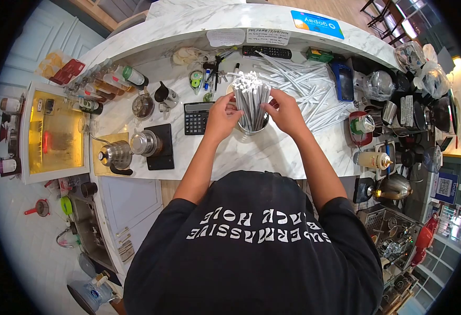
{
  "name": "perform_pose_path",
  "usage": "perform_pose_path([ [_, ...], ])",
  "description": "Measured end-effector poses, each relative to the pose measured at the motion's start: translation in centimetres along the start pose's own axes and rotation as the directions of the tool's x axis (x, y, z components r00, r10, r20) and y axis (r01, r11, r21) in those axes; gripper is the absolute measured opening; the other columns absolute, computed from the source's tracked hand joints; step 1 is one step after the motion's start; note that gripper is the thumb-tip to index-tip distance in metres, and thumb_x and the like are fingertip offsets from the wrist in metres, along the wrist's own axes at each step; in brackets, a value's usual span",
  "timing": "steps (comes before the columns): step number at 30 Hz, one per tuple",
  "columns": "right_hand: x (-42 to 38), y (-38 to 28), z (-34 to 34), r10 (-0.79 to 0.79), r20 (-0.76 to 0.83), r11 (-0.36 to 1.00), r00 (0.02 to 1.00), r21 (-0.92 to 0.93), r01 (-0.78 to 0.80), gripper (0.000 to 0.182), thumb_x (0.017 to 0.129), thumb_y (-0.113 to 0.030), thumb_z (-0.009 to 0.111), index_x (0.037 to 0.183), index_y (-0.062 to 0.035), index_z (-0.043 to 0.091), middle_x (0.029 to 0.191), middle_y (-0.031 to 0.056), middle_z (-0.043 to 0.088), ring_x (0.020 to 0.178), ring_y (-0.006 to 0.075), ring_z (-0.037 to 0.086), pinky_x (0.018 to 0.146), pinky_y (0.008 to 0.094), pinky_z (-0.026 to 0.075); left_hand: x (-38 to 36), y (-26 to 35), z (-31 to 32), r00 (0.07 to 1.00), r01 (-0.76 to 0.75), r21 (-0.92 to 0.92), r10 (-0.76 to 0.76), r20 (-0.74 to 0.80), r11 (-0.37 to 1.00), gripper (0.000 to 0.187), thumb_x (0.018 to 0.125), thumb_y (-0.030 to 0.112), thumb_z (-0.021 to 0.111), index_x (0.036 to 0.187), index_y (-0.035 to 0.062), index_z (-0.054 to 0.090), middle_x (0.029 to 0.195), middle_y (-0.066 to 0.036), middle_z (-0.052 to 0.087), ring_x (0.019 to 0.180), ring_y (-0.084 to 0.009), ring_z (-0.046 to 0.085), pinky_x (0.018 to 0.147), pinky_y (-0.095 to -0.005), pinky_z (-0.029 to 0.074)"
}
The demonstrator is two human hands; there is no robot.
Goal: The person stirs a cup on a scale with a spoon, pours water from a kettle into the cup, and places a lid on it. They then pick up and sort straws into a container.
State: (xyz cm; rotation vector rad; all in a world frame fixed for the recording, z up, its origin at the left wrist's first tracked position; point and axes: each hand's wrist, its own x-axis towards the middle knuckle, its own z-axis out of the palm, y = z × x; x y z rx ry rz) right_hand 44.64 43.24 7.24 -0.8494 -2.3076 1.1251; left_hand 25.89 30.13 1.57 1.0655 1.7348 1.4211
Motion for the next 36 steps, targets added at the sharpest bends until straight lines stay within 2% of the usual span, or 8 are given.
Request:
perform_pose_path([
  [5, 0.5, 0.6, 0.4, -0.133, 0.025, 0.984, 0.991, -0.118, 0.135, 0.051, 0.089, -0.005, 0.077, 0.138, -0.0036, 0.063, 0.106, 0.0134, 0.074, 0.077, 0.0214, 0.071, 0.074, 0.0342, 0.057, -0.2, 1.2, 0.4, 0.998, 0.053, -0.003, -0.053, -0.037, 0.999, 0.047, 0.091, -0.005, 0.074, 0.136, -0.0061, 0.061, 0.118, -0.011, 0.071, 0.103, -0.0167, 0.07, 0.089, -0.031, 0.06],
  [7, 0.7, -1.4, -0.2, -0.007, 0.06, 0.997, 0.998, 0.076, 0.003, 0.068, 0.089, -0.003, 0.077, 0.152, -0.0092, 0.055, 0.113, 0.0147, 0.075, 0.08, 0.0216, 0.072, 0.075, 0.0345, 0.058, 0.0, 0.6, 0.5, 0.999, 0.025, 0.001, -0.025, -0.037, 1.0, 0.048, 0.089, -0.004, 0.075, 0.135, -0.0052, 0.062, 0.116, -0.012, 0.072, 0.099, -0.0181, 0.072, 0.087, -0.0314, 0.061],
  [10, 0.9, -0.9, 0.1, 0.079, 0.116, 0.987, 0.99, 0.13, -0.094, 0.073, 0.088, -0.005, 0.077, 0.156, -0.0123, 0.051, 0.116, 0.0187, 0.074, 0.083, 0.0271, 0.074, 0.077, 0.0383, 0.059, 0.4, 0.2, 0.7, 1.0, -0.002, -0.026, 0.001, -0.022, 1.0, 0.049, 0.088, -0.002, 0.077, 0.135, -0.0041, 0.064, 0.113, -0.014, 0.073, 0.095, -0.0196, 0.074, 0.084, -0.0318, 0.062],
  [20, 0.9, -0.2, 0.8, 0.112, 0.069, 0.952, 0.991, 0.278, -0.127, 0.058, 0.089, -0.009, 0.078, 0.144, -0.0059, 0.059, 0.107, 0.0169, 0.076, 0.083, 0.0219, 0.075, 0.076, 0.037, 0.058, 0.9, 4.6, -0.6, 0.998, -0.044, 0.153, 0.037, 0.051, 0.987, 0.043, 0.09, 0.006, 0.078, 0.131, -0.0024, 0.068, 0.098, -0.011, 0.075, 0.087, -0.0154, 0.069, 0.077, -0.032, 0.055],
  [22, 0.8, 0.1, 0.8, 0.159, 0.159, 0.98, 0.974, 0.096, -0.176, 0.05, 0.09, -0.011, 0.077, 0.138, -0.0046, 0.062, 0.099, 0.0203, 0.076, 0.083, 0.0256, 0.075, 0.077, 0.0389, 0.058, 1.1, 4.1, -0.6, 0.996, -0.069, 0.194, 0.057, 0.066, 0.978, 0.04, 0.09, 0.007, 0.077, 0.127, -0.0027, 0.069, 0.097, -0.011, 0.074, 0.085, -0.0172, 0.068, 0.076, -0.0326, 0.055],
  [25, 0.4, 0.3, 1.0, 0.134, 0.122, 0.984, 0.983, 0.098, -0.147, 0.046, 0.092, -0.012, 0.074, 0.136, -0.0043, 0.064, 0.095, 0.0234, 0.075, 0.083, 0.0312, 0.075, 0.079, 0.0415, 0.058, 1.3, 2.9, -0.3, 0.992, -0.115, 0.247, 0.097, 0.081, 0.962, 0.039, 0.089, 0.009, 0.077, 0.125, -0.0028, 0.069, 0.098, -0.011, 0.071, 0.084, -0.0203, 0.068, 0.074, -0.0333, 0.054],
  [29, 0.4, 0.0, 0.0, 0.079, 0.098, 0.993, 0.992, 0.081, -0.087, 0.046, 0.092, -0.009, 0.071, 0.138, -0.005, 0.063, 0.101, 0.0234, 0.076, 0.087, 0.035, 0.075, 0.081, 0.0441, 0.058, 0.5, 2.7, 0.0, 0.987, -0.161, 0.228, 0.152, 0.053, 0.96, 0.045, 0.087, 0.012, 0.079, 0.128, -0.0005, 0.066, 0.106, -0.011, 0.068, 0.087, -0.0213, 0.067, 0.071, -0.033, 0.052],
  [36, 0.4, -0.6, -1.0, 0.022, 0.116, 0.991, 0.993, 0.132, -0.038, 0.056, 0.092, -0.007, 0.073, 0.144, -0.0031, 0.055, 0.112, 0.0193, 0.074, 0.094, 0.028, 0.073, 0.085, 0.0394, 0.06, -0.7, 1.8, 0.3, 0.994, -0.107, 0.236, 0.1, 0.042, 0.966, 0.05, 0.085, 0.011, 0.08, 0.132, 0.0015, 0.065, 0.11, -0.011, 0.068, 0.087, -0.0207, 0.066, 0.072, -0.0338, 0.053],
])
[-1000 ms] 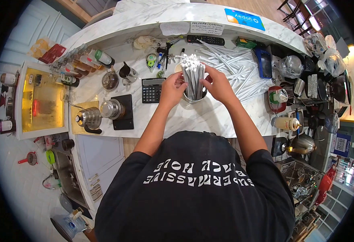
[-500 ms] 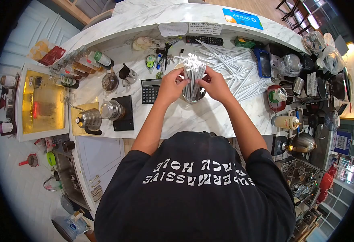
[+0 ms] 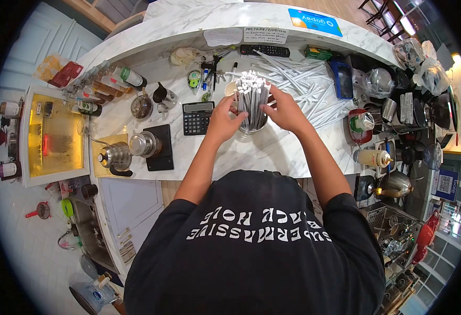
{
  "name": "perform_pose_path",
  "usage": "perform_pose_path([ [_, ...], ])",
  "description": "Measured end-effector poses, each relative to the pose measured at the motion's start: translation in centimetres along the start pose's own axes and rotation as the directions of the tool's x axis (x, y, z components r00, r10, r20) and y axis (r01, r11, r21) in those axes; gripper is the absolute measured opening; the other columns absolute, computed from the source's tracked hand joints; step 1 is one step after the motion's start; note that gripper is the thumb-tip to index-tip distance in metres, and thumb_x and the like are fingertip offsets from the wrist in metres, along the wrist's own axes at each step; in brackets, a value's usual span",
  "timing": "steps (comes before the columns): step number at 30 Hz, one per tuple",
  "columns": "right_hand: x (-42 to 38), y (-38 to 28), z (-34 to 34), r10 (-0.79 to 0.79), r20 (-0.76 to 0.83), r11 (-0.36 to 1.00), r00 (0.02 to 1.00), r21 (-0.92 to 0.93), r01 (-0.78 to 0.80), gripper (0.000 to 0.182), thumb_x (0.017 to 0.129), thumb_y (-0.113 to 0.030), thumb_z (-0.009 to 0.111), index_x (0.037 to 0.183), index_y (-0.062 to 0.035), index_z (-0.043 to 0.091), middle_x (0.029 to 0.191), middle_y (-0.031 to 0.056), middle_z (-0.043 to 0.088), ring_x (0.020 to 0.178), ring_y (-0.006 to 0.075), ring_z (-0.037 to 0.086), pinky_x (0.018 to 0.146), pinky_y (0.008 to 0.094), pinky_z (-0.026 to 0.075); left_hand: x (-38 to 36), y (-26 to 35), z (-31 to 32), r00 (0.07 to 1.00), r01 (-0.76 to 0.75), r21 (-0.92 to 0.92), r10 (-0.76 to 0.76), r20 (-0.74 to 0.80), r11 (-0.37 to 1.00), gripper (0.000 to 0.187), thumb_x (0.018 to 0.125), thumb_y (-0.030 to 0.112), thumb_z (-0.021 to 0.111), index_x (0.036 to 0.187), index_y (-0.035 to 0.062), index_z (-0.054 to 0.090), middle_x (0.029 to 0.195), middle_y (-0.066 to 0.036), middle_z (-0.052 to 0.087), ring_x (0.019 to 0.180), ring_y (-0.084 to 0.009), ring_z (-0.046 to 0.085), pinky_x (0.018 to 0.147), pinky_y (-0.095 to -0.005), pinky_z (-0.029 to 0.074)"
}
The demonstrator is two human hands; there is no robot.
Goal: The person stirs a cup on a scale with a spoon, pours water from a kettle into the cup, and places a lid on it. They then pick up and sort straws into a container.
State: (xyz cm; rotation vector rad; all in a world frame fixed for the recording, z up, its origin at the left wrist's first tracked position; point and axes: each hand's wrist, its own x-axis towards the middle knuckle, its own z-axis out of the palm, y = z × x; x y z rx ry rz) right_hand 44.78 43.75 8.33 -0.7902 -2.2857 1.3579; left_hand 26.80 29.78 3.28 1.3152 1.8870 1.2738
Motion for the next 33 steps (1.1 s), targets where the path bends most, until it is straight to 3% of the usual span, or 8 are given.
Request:
perform_pose_path([
  [2, 0.0, 0.8, 0.5, 0.009, 0.019, 1.0, 1.0, 0.004, -0.009, 0.057, 0.09, -0.01, 0.077, 0.142, -0.0017, 0.056, 0.114, 0.0194, 0.074, 0.096, 0.0274, 0.074, 0.086, 0.0388, 0.06, 0.0, 0.1, -0.1, 0.999, 0.024, 0.034, -0.025, 0.032, 0.999, 0.063, 0.086, 0.016, 0.082, 0.142, 0.0006, 0.059, 0.122, -0.014, 0.067, 0.09, -0.0244, 0.068, 0.084, -0.0367, 0.055],
  [4, 0.1, 0.6, 0.9, 0.014, 0.016, 1.0, 1.0, -0.014, -0.014, 0.058, 0.088, -0.014, 0.081, 0.14, -0.0008, 0.058, 0.113, 0.0189, 0.074, 0.097, 0.0275, 0.074, 0.086, 0.0386, 0.061, 0.2, -0.6, -0.1, 1.0, 0.023, 0.048, -0.024, 0.02, 0.999, 0.061, 0.086, 0.016, 0.082, 0.141, 0.0014, 0.06, 0.121, -0.014, 0.068, 0.089, -0.0248, 0.068, 0.083, -0.0369, 0.055],
  [6, 0.3, -0.1, 0.9, 0.018, -0.014, 0.999, 1.0, -0.027, -0.019, 0.059, 0.085, -0.02, 0.083, 0.136, 0.001, 0.06, 0.115, 0.0238, 0.074, 0.093, 0.0356, 0.075, 0.081, 0.0411, 0.062, 0.8, -0.5, -0.1, 1.0, 0.017, 0.061, -0.018, 0.018, 0.998, 0.06, 0.086, 0.015, 0.082, 0.14, 0.0021, 0.061, 0.121, -0.014, 0.068, 0.088, -0.0253, 0.068, 0.082, -0.0371, 0.055],
  [10, 1.4, 1.9, 1.3, -0.011, -0.038, 0.997, 0.999, -0.076, 0.008, 0.048, 0.085, -0.021, 0.084, 0.122, 0.0025, 0.064, 0.107, 0.0237, 0.075, 0.09, 0.0372, 0.075, 0.081, 0.0426, 0.06, 2.3, -1.2, -0.2, 0.995, 0.041, 0.069, -0.047, 0.092, 0.997, 0.041, 0.089, 0.014, 0.08, 0.126, 0.0012, 0.068, 0.103, -0.014, 0.073, 0.083, -0.0243, 0.066, 0.079, -0.0377, 0.054],
  [12, 1.7, 1.2, 0.6, 0.044, 0.005, 0.985, 0.999, -0.166, -0.042, 0.043, 0.088, -0.016, 0.084, 0.122, 0.001, 0.066, 0.104, 0.0189, 0.077, 0.087, 0.0291, 0.076, 0.08, 0.0392, 0.06, 2.8, -1.1, -0.8, 0.987, 0.062, 0.08, -0.073, 0.141, 0.995, 0.037, 0.09, 0.015, 0.079, 0.123, 0.0004, 0.069, 0.098, -0.014, 0.074, 0.082, -0.0246, 0.066, 0.08, -0.0375, 0.054],
  [19, 1.3, 1.0, 0.1, 0.064, 0.001, 0.995, 0.998, -0.073, -0.064, 0.036, 0.089, -0.016, 0.083, 0.117, 0.002, 0.069, 0.098, 0.0163, 0.078, 0.082, 0.0238, 0.075, 0.078, 0.0364, 0.059, 3.1, -0.6, -1.6, 0.966, 0.102, 0.107, -0.124, 0.226, 0.989, 0.036, 0.091, 0.02, 0.079, 0.117, -0.003, 0.07, 0.094, -0.015, 0.074, 0.081, -0.0231, 0.065, 0.08, -0.0377, 0.053],
  [22, 1.5, 2.5, 0.4, 0.127, 0.012, 0.992, 0.992, -0.02, -0.127, 0.039, 0.088, -0.018, 0.083, 0.119, 0.0007, 0.069, 0.095, 0.0183, 0.077, 0.085, 0.0292, 0.075, 0.081, 0.0395, 0.057, 2.7, -1.8, -1.2, 0.972, 0.099, 0.1, -0.118, 0.203, 0.99, 0.036, 0.091, 0.019, 0.079, 0.118, -0.0031, 0.07, 0.098, -0.016, 0.075, 0.083, -0.0237, 0.065, 0.082, -0.0379, 0.053],
  [33, 1.6, 2.7, 0.3, 0.153, 0.032, 0.988, 0.988, -0.025, -0.152, 0.035, 0.088, -0.02, 0.083, 0.115, 0.0018, 0.074, 0.095, 0.0163, 0.078, 0.085, 0.0244, 0.074, 0.081, 0.0377, 0.057, 3.1, -1.6, -1.1, 0.991, -0.021, 0.179, -0.003, 0.136, 0.984, 0.041, 0.087, 0.024, 0.081, 0.114, -0.0049, 0.068, 0.099, -0.02, 0.07, 0.088, -0.033, 0.068, 0.081, -0.0428, 0.055],
])
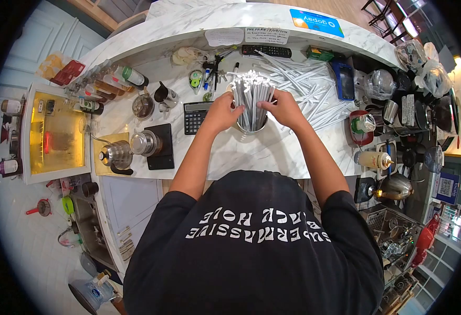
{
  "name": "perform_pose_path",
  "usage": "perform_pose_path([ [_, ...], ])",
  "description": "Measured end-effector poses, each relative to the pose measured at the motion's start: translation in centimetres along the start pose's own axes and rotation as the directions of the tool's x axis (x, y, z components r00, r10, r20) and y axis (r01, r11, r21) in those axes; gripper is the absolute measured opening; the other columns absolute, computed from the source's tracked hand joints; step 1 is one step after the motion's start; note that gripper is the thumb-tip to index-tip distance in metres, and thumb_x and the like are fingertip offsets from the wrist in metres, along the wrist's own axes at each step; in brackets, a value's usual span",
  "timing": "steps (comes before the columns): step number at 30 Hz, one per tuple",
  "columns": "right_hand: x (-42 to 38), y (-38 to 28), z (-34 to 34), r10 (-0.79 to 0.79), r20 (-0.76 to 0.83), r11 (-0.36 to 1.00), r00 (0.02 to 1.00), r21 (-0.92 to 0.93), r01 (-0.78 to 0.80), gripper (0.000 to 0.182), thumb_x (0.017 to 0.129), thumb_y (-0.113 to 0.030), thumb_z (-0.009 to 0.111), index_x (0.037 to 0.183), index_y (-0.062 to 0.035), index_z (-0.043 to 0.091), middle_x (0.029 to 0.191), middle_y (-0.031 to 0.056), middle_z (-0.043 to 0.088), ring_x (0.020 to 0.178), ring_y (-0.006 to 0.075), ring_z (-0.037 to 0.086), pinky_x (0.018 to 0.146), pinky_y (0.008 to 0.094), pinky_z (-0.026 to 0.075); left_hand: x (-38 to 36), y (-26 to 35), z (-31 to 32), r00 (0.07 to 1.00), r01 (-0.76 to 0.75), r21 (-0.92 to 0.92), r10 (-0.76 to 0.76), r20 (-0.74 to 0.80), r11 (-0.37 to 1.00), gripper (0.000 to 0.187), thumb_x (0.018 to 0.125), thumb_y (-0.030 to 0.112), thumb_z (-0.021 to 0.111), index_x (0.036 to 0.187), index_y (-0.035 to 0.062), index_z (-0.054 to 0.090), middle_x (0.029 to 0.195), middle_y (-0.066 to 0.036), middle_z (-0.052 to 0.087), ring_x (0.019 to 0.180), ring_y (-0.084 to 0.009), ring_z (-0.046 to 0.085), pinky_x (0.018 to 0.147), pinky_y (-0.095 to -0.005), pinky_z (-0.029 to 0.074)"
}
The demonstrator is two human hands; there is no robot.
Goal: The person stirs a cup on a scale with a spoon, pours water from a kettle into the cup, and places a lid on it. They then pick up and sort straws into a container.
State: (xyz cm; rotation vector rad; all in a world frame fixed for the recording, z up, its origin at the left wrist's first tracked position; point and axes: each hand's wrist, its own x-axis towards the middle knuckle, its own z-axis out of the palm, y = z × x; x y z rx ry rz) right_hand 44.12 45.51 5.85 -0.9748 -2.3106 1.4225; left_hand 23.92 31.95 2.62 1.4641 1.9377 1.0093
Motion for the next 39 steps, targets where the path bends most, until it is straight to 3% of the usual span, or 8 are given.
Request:
perform_pose_path([
  [6, -2.1, 0.7, -0.1, -0.025, -0.071, 0.985, 0.997, 0.17, 0.037, 0.057, 0.089, -0.022, 0.084, 0.138, -0.0015, 0.065, 0.114, 0.0175, 0.077, 0.098, 0.025, 0.075, 0.088, 0.0378, 0.058, -2.0, -0.5, -0.2, 0.999, 0.052, -0.122, -0.05, 0.018, 0.991, 0.066, 0.085, 0.026, 0.084, 0.141, -0.0001, 0.059, 0.121, -0.018, 0.066, 0.098, -0.0294, 0.067, 0.088, -0.0403, 0.055],
  [8, -3.8, 3.1, -0.8, 0.0, -0.15, 0.974, 0.989, 0.225, 0.034, 0.066, 0.089, -0.023, 0.085, 0.146, -0.0011, 0.059, 0.122, 0.0169, 0.075, 0.107, 0.0255, 0.073, 0.092, 0.0379, 0.058, -3.5, -0.2, 0.1, 0.994, 0.034, -0.119, -0.047, -0.103, 0.992, 0.079, 0.085, 0.025, 0.085, 0.154, 0.0058, 0.049, 0.133, -0.016, 0.061, 0.103, -0.0275, 0.065, 0.092, -0.0396, 0.055],
  [12, -8.5, 8.1, -1.9, 0.115, -0.221, 0.968, 0.969, 0.245, -0.059, 0.061, 0.091, -0.021, 0.082, 0.142, 0.0043, 0.06, 0.122, 0.0174, 0.074, 0.111, 0.0248, 0.072, 0.095, 0.0364, 0.056, -7.3, 0.5, 0.6, 0.953, 0.141, -0.114, -0.166, -0.255, 0.983, 0.075, 0.088, 0.021, 0.083, 0.154, 0.0094, 0.05, 0.134, -0.016, 0.06, 0.103, -0.0265, 0.063, 0.093, -0.0387, 0.054],
  [19, -15.2, 17.7, -3.7, 0.328, -0.237, 0.938, 0.914, 0.197, -0.286, 0.049, 0.093, -0.021, 0.078, 0.134, 0.0049, 0.066, 0.109, 0.0153, 0.077, 0.099, 0.0222, 0.074, 0.088, 0.035, 0.058, -15.6, 1.5, 4.4, 0.928, 0.275, -0.186, -0.311, -0.206, 0.943, 0.053, 0.092, 0.018, 0.077, 0.142, 0.0089, 0.063, 0.124, -0.011, 0.069, 0.1, -0.0199, 0.067, 0.085, -0.0363, 0.052],
  [27, -11.7, 19.6, -8.1, 0.166, -0.358, 0.973, 0.919, -0.093, -0.212, 0.029, 0.092, -0.013, 0.073, 0.12, -0.0065, 0.076, 0.106, 0.0164, 0.075, 0.093, 0.0305, 0.072, 0.083, 0.0406, 0.058, -15.6, 6.2, 10.7, 0.952, 0.254, -0.222, -0.284, -0.114, 0.941, 0.042, 0.093, 0.018, 0.076, 0.133, 0.0055, 0.068, 0.115, -0.011, 0.073, 0.095, -0.0201, 0.068, 0.086, -0.0351, 0.053],
  [30, -9.1, 20.1, -8.8, -0.216, -0.279, 0.914, 0.936, -0.396, 0.093, 0.021, 0.087, -0.005, 0.068, 0.105, -0.0076, 0.078, 0.101, 0.0153, 0.07, 0.103, 0.0371, 0.064, 0.085, 0.0478, 0.055, -13.5, 7.1, 13.7, 0.965, 0.226, -0.172, -0.245, -0.094, 0.959, 0.042, 0.093, 0.02, 0.078, 0.132, 0.006, 0.068, 0.112, -0.012, 0.073, 0.092, -0.0229, 0.068, 0.084, -0.0356, 0.055],
  [34, -7.0, 19.2, -9.1, -0.257, -0.098, 0.808, 0.961, -0.567, 0.158, 0.015, 0.086, -0.01, 0.068, 0.094, -0.0114, 0.08, 0.101, 0.0139, 0.068, 0.101, 0.0363, 0.063, 0.084, 0.0459, 0.057, -10.7, 7.2, 17.8, 0.967, 0.241, -0.051, -0.244, -0.072, 0.969, 0.037, 0.092, 0.021, 0.078, 0.126, 0.0086, 0.07, 0.106, -0.011, 0.072, 0.09, -0.0259, 0.069, 0.082, -0.0383, 0.056],
  [39, -6.5, 20.1, -8.7, -0.189, -0.011, 0.752, 0.982, -0.645, 0.137, 0.016, 0.082, -0.007, 0.074, 0.097, -0.0105, 0.081, 0.103, 0.0129, 0.068, 0.103, 0.0365, 0.063, 0.088, 0.0454, 0.057, -6.3, 7.7, 22.2, 0.957, 0.267, 0.071, -0.256, -0.134, 0.961, 0.037, 0.09, 0.022, 0.079, 0.124, 0.0091, 0.071, 0.103, -0.011, 0.072, 0.09, -0.0286, 0.07, 0.079, -0.042, 0.056],
])
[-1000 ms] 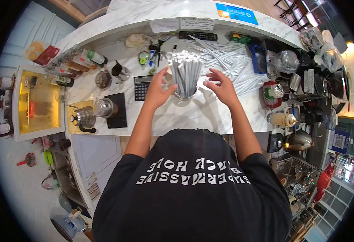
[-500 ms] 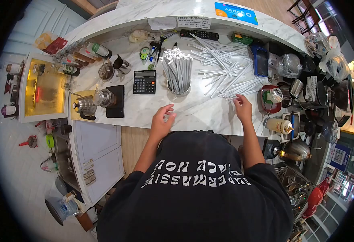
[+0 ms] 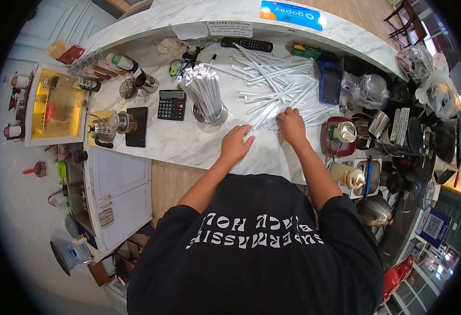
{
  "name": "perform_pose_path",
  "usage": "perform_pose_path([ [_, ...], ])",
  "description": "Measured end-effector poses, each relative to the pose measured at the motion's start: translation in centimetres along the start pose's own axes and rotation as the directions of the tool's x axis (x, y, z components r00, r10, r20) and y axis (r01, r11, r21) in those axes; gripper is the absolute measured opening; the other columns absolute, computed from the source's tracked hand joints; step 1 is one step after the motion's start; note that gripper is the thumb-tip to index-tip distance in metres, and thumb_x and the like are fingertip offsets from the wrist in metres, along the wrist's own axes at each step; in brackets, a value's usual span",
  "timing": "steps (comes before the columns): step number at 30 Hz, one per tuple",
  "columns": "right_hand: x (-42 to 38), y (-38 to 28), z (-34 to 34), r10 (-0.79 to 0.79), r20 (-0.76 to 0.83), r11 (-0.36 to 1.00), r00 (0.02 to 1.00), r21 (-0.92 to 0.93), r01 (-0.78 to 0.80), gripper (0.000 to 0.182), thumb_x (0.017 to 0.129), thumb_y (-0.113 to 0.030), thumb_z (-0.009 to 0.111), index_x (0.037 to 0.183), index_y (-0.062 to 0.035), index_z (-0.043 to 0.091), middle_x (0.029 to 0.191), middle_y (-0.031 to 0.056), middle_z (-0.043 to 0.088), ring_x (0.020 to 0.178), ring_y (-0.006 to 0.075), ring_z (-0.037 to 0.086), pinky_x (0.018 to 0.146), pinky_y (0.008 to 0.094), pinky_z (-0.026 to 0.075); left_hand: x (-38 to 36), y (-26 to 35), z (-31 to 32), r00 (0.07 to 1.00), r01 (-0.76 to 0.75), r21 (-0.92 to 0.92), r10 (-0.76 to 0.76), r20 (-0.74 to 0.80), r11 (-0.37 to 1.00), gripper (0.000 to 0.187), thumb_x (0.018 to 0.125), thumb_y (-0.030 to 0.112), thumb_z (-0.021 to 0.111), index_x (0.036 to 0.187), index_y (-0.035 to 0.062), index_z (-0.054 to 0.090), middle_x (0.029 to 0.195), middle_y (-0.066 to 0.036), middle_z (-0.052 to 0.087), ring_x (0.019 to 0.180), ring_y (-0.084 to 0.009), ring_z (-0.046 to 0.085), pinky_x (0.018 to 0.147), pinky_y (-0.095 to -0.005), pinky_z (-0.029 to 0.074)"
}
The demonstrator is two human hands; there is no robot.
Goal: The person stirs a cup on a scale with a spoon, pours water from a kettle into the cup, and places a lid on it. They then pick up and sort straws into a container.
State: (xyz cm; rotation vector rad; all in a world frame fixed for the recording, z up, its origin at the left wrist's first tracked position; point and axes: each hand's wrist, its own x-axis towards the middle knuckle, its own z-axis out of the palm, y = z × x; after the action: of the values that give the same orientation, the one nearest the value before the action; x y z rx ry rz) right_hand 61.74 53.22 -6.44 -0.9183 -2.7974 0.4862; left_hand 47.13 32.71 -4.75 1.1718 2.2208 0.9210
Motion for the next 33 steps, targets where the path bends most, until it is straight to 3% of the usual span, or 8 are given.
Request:
perform_pose_path([
  [2, -0.1, 0.4, -0.1, -0.085, -0.044, 0.996, 0.995, 0.003, 0.086, 0.013, 0.084, -0.013, 0.07, 0.092, -0.0102, 0.079, 0.102, 0.013, 0.067, 0.102, 0.0351, 0.064, 0.083, 0.0462, 0.058, 1.1, 0.7, 1.9, 0.999, -0.008, 0.039, 0.01, -0.052, 0.999, 0.036, 0.089, 0.022, 0.079, 0.122, 0.0095, 0.072, 0.101, -0.011, 0.071, 0.091, -0.0302, 0.07, 0.079, -0.0438, 0.056],
  [4, -0.7, 1.1, -0.2, -0.112, -0.044, 0.993, 0.993, 0.022, 0.113, 0.015, 0.085, -0.012, 0.069, 0.097, -0.0089, 0.077, 0.102, 0.0129, 0.066, 0.101, 0.0355, 0.062, 0.084, 0.0458, 0.056, 1.9, 1.1, 3.7, 0.99, 0.032, 0.312, 0.014, -0.143, 0.949, 0.029, 0.087, 0.021, 0.08, 0.113, 0.0104, 0.074, 0.098, -0.011, 0.07, 0.092, -0.0334, 0.069, 0.077, -0.0476, 0.055],
  [7, -2.3, 0.4, -2.7, -0.175, -0.187, 0.955, 0.967, 0.205, 0.212, 0.02, 0.088, -0.008, 0.069, 0.108, -0.0073, 0.071, 0.102, 0.0139, 0.062, 0.098, 0.0365, 0.058, 0.085, 0.0468, 0.05, 2.5, 1.7, 4.9, 0.979, 0.06, 0.365, 0.016, -0.203, 0.929, 0.023, 0.086, 0.022, 0.08, 0.105, 0.0105, 0.074, 0.096, -0.011, 0.069, 0.092, -0.0343, 0.068, 0.077, -0.0494, 0.054],
  [13, -5.7, -0.6, -4.9, -0.102, -0.255, 0.868, 0.962, 0.45, 0.211, 0.022, 0.088, 0.002, 0.073, 0.108, -0.0047, 0.068, 0.106, 0.0149, 0.058, 0.101, 0.0362, 0.057, 0.085, 0.0429, 0.049, 2.3, 1.5, 5.3, 0.965, 0.172, 0.327, -0.092, -0.244, 0.929, 0.017, 0.086, 0.019, 0.077, 0.099, 0.0094, 0.074, 0.092, -0.011, 0.071, 0.087, -0.0341, 0.069, 0.076, -0.0487, 0.055],
  [19, -6.0, -0.2, -5.1, -0.037, -0.344, 0.846, 0.938, 0.488, 0.213, 0.021, 0.089, -0.001, 0.073, 0.108, -0.0049, 0.069, 0.111, 0.0156, 0.059, 0.101, 0.0358, 0.058, 0.087, 0.0444, 0.049, 1.4, 1.8, 3.2, 0.954, 0.192, 0.161, -0.146, -0.26, 0.968, 0.017, 0.087, 0.016, 0.075, 0.101, 0.0069, 0.074, 0.093, -0.011, 0.077, 0.073, -0.0286, 0.071, 0.07, -0.0426, 0.055],
  [26, -6.2, -1.8, -8.7, 0.023, -0.466, 0.842, 0.885, 0.485, 0.234, 0.021, 0.088, 0.002, 0.074, 0.107, -0.0042, 0.069, 0.11, 0.0159, 0.061, 0.103, 0.0352, 0.06, 0.088, 0.0428, 0.05, 1.2, 5.1, -0.3, 0.925, 0.08, -0.038, -0.089, -0.368, 0.996, 0.014, 0.086, 0.009, 0.075, 0.1, 0.009, 0.074, 0.088, -0.006, 0.073, 0.068, -0.0247, 0.064, 0.067, -0.0382, 0.052],
  [28, -6.6, -2.5, -9.7, 0.056, -0.525, 0.837, 0.849, 0.488, 0.246, 0.021, 0.089, 0.003, 0.073, 0.108, -0.0035, 0.069, 0.111, 0.0162, 0.062, 0.104, 0.0347, 0.061, 0.089, 0.042, 0.05, 0.9, 5.6, -2.0, 0.885, -0.11, 0.043, 0.117, -0.45, 0.993, 0.012, 0.085, 0.007, 0.075, 0.097, 0.0088, 0.075, 0.087, -0.005, 0.073, 0.069, -0.0237, 0.063, 0.067, -0.0367, 0.052],
  [33, -7.7, -4.6, -11.0, 0.096, -0.553, 0.846, 0.828, 0.484, 0.225, 0.02, 0.09, 0.003, 0.072, 0.109, -0.0029, 0.068, 0.112, 0.0163, 0.062, 0.105, 0.0351, 0.061, 0.091, 0.0416, 0.05, 0.1, 8.1, -6.7, 0.839, -0.221, 0.03, 0.206, -0.503, 0.975, 0.012, 0.085, 0.005, 0.076, 0.097, 0.005, 0.076, 0.087, -0.008, 0.073, 0.073, -0.0214, 0.065, 0.069, -0.035, 0.051],
])
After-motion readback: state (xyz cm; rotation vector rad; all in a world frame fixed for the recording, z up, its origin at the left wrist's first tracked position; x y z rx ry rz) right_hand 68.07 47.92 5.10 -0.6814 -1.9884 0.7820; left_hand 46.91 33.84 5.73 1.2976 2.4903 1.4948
